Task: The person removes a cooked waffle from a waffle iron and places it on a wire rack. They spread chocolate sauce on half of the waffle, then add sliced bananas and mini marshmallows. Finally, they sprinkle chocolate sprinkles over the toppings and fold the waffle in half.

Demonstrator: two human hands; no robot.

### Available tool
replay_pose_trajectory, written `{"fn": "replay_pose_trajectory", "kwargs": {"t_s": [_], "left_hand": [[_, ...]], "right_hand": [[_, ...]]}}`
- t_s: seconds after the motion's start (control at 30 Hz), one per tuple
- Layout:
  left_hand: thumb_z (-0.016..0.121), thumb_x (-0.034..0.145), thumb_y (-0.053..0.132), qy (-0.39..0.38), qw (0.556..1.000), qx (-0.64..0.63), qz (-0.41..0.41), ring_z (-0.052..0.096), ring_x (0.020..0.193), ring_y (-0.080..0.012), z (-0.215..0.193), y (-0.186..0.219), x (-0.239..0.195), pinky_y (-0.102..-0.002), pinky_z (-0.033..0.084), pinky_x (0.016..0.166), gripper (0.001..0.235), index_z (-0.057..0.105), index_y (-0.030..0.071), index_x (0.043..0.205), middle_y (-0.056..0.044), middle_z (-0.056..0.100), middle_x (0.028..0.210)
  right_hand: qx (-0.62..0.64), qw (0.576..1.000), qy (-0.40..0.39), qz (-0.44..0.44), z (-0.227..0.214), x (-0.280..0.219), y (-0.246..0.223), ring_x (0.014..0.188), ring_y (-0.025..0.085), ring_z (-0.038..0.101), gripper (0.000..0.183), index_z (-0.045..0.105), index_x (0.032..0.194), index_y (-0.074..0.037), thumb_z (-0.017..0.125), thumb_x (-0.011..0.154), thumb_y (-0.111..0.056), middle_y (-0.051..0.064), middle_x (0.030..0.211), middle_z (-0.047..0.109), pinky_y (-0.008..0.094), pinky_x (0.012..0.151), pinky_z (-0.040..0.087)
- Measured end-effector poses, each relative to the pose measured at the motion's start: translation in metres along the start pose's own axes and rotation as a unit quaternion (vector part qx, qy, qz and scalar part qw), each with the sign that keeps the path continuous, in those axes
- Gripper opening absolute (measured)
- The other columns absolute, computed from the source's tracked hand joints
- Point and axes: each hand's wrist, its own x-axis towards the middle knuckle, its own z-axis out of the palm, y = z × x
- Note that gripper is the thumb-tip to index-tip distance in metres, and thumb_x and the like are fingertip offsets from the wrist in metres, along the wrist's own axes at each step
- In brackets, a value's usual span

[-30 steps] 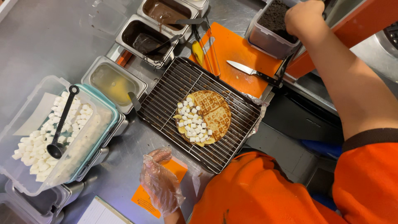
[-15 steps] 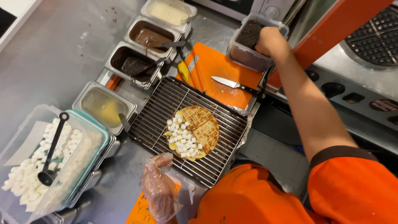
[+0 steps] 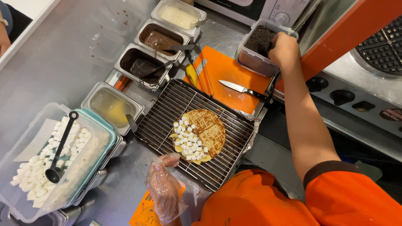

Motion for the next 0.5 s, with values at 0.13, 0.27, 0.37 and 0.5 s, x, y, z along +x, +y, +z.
{"fn": "replay_pose_trajectory", "kwargs": {"t_s": [0.13, 0.27, 0.37, 0.5], "left_hand": [[0.035, 0.107, 0.022, 0.003, 0.999, 0.033, 0.041, 0.069, 0.084, -0.0248, -0.003, -0.006, 0.003, -0.034, 0.056, 0.08, 0.047, 0.07, -0.007, 0.095, -0.019, 0.074, 0.096], [0.035, 0.106, 0.019, 0.005, 0.995, 0.035, 0.091, 0.07, 0.085, -0.0249, -0.005, -0.014, 0.005, -0.035, 0.057, 0.08, 0.045, 0.071, -0.006, 0.095, -0.018, 0.074, 0.098], [0.032, 0.106, 0.016, -0.005, 0.996, 0.029, 0.079, 0.072, 0.085, -0.0247, -0.008, -0.017, 0.006, -0.033, 0.059, 0.079, 0.045, 0.069, -0.005, 0.093, -0.017, 0.074, 0.097], [0.033, 0.106, 0.014, 0.016, 0.994, 0.053, 0.093, 0.071, 0.082, -0.0258, -0.008, -0.018, 0.007, -0.033, 0.058, 0.077, 0.044, 0.069, -0.006, 0.092, -0.019, 0.074, 0.095]], "right_hand": [[0.028, 0.999, -0.005, 0.016, -0.003, -0.008, -0.004, 0.101, 0.041, 0.068, 0.048, 0.065, 0.121, -0.003, 0.067, 0.074, 0.007, 0.026, 0.108, 0.07, 0.045, 0.085, 0.054], [0.062, 0.998, 0.002, 0.011, -0.002, -0.009, -0.005, 0.101, 0.039, 0.069, 0.045, 0.063, 0.122, -0.002, 0.067, 0.077, 0.006, 0.026, 0.107, 0.07, 0.044, 0.084, 0.055], [0.069, 0.997, -0.009, 0.019, 0.0, -0.008, -0.002, 0.101, 0.039, 0.069, 0.045, 0.063, 0.123, -0.003, 0.066, 0.079, 0.005, 0.025, 0.112, 0.07, 0.044, 0.083, 0.055], [0.075, 0.995, 0.043, -0.049, 0.005, -0.005, 0.002, 0.106, 0.041, 0.066, 0.047, 0.061, 0.12, 0.0, 0.069, 0.075, 0.006, 0.026, 0.117, 0.068, 0.044, 0.084, 0.053]]}}
